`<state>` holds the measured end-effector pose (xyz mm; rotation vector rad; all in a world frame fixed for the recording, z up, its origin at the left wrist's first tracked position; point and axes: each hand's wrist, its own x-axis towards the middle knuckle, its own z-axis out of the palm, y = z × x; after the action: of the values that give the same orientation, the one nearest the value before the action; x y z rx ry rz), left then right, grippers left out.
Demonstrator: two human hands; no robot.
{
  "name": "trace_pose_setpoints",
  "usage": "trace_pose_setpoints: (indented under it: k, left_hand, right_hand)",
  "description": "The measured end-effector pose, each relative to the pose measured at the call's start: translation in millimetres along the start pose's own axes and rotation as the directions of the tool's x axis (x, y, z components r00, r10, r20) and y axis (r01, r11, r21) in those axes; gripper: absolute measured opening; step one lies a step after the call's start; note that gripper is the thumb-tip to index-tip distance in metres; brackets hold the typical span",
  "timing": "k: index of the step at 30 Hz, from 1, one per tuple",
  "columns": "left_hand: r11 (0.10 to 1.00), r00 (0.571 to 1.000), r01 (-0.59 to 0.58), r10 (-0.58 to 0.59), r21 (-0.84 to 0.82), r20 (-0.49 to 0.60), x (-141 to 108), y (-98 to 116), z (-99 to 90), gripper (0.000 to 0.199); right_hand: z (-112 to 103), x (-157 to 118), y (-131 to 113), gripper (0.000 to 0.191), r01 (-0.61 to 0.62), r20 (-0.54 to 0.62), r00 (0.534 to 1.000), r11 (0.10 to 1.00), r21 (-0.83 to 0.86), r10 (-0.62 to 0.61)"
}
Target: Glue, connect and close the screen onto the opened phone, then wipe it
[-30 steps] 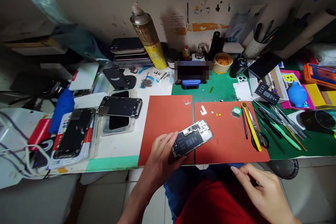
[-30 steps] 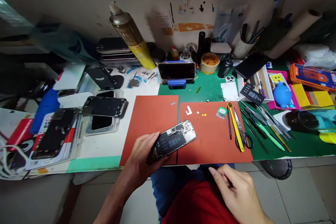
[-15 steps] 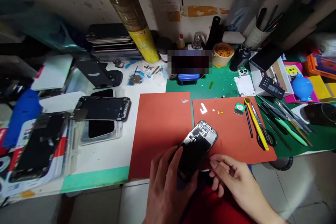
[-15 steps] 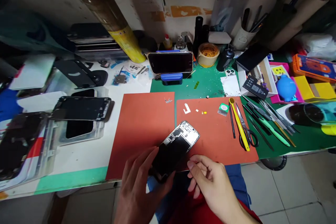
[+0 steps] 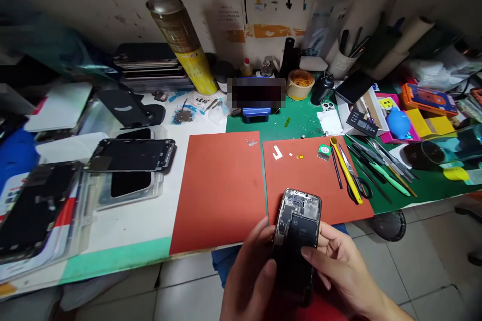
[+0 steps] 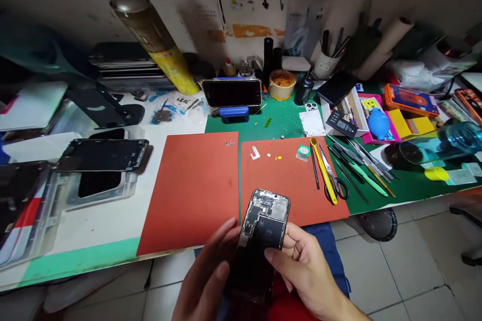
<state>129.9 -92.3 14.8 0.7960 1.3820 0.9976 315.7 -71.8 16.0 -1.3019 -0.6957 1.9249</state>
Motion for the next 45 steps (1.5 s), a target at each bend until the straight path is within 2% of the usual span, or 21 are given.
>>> trace_pose_setpoints:
  k: [1, 2, 4, 6, 8, 14, 18, 21, 25, 29, 34, 45]
  left_hand:
    - [0.98, 0.988, 0.137, -0.124, -0.145, 0.096, 3, 7, 1.6, 0.058]
    - [0.934, 0.956, 0.259, -0.211, -0.247, 0.204, 6, 12, 4.5, 0.062]
    - [0.828, 0.871, 0.442, -0.304, -0.346, 0.385, 11, 19, 13.7, 0.067]
    - [0.75, 0.809, 0.539, -0.335, -0.383, 0.483, 10, 20, 24.9, 0.066]
    - [0.717, 0.788, 0.575, -0.355, -0.394, 0.503, 6, 18, 35.2, 0.062]
    - [0.771, 0.823, 0.534, -0.381, -0.347, 0.421, -6, 12, 54.1, 0.059]
    - [0.787, 0.826, 0.518, -0.359, -0.335, 0.435, -6, 8, 59.0, 0.06]
    - [0.799, 0.828, 0.497, -0.321, -0.338, 0.46, -7, 4, 59.9, 0.063]
    - [0.812, 0.843, 0.489, -0.344, -0.32, 0.414, -10, 8, 60.1, 0.062]
    - [0.825, 0.848, 0.488, -0.37, -0.285, 0.379, -12, 15, 60.6, 0.058]
    - [0.82, 0.858, 0.473, -0.344, -0.323, 0.382, -13, 16, 62.0, 0.056]
    - [0.817, 0.844, 0.504, -0.398, -0.281, 0.359, -13, 19, 60.1, 0.056]
  right_hand:
    - [-3, -5, -1, 0.052, -0.003, 0.026, 1.0, 1.0, -0.015, 0.003]
    - [-6, -10, -1, 0.054, -0.007, 0.049, 0.999, 1.0, -0.027, 0.008]
    - [-11, -19, 1, 0.056, -0.015, 0.077, 0.997, 0.999, -0.039, 0.018]
    - [-14, -26, 2, 0.057, -0.021, 0.083, 0.996, 0.999, -0.042, 0.025]
    - [-19, -32, 4, 0.059, -0.027, 0.069, 0.997, 0.999, -0.045, 0.03]
    - [-36, -44, 12, 0.057, -0.052, 0.025, 0.998, 0.998, -0.033, 0.053]
    - [-41, -49, 17, 0.055, -0.044, 0.062, 0.997, 0.998, 0.048, 0.041]
    - [-40, -50, 17, 0.055, -0.052, 0.086, 0.995, 0.993, 0.103, 0.043]
    - [-38, -51, 12, 0.056, -0.089, 0.068, 0.994, 0.984, 0.153, 0.079]
    - [-36, -51, 8, 0.056, -0.098, 0.07, 0.994, 0.983, 0.153, 0.088]
    - [-37, -50, 10, 0.059, -0.128, 0.056, 0.991, 0.986, 0.111, 0.123]
    - [-34, -49, 9, 0.054, -0.098, 0.02, 0.995, 0.985, 0.142, 0.096]
